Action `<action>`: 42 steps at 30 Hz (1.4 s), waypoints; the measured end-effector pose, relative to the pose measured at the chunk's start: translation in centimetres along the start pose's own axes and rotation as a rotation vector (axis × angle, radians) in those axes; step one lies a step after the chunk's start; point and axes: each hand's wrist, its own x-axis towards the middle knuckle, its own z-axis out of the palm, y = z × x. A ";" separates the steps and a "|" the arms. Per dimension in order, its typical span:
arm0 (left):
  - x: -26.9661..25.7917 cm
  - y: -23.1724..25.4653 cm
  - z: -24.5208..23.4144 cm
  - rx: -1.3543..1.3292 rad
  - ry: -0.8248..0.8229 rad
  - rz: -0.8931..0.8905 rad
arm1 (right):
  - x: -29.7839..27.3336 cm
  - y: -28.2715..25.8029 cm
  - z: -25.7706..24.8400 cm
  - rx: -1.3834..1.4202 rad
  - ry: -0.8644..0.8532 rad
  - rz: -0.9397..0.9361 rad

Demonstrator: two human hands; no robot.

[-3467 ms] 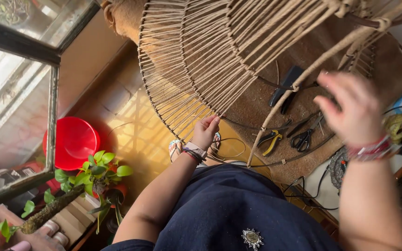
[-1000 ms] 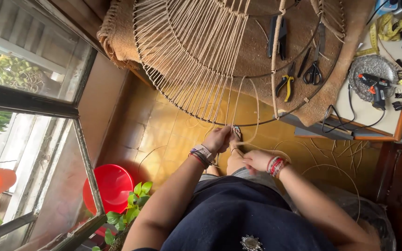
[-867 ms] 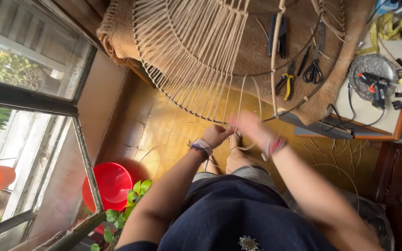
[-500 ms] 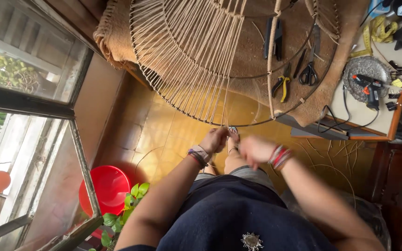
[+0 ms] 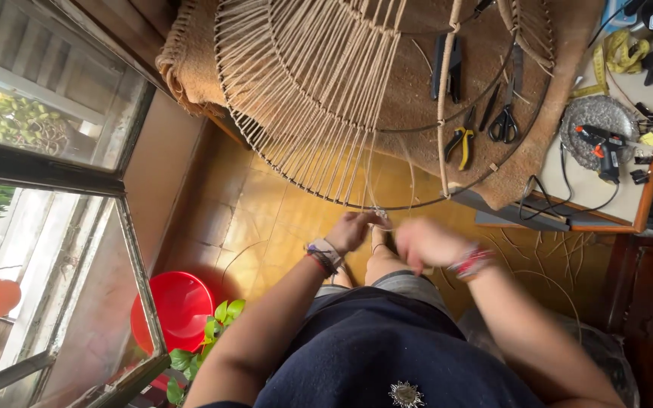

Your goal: Weaving and tying strands of material onto a circular frame to create a furniture piece.

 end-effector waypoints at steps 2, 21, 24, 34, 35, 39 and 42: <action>-2.4 2.9 -0.4 -0.780 -0.109 -0.171 | 0.5 3.5 2.9 -1.169 -0.116 0.324; -0.6 1.5 -1.8 0.302 0.020 0.055 | 1.7 -5.8 6.5 -0.086 0.345 -0.269; -0.7 0.9 -3.0 0.808 0.017 -0.081 | 1.4 -9.8 3.7 0.314 0.244 -0.457; -0.9 1.4 -1.7 -0.192 -0.068 -0.007 | 0.8 -1.2 5.2 -0.728 0.085 -0.039; -0.5 0.9 -1.5 0.335 0.040 0.082 | 1.2 -2.3 5.5 -0.262 0.209 -0.426; 0.7 -1.1 -2.0 0.790 0.068 -0.089 | 1.0 -8.9 2.0 0.329 0.207 -0.474; 1.0 -1.0 -1.9 0.845 0.038 -0.102 | -2.5 -8.6 2.8 -0.029 0.284 -0.532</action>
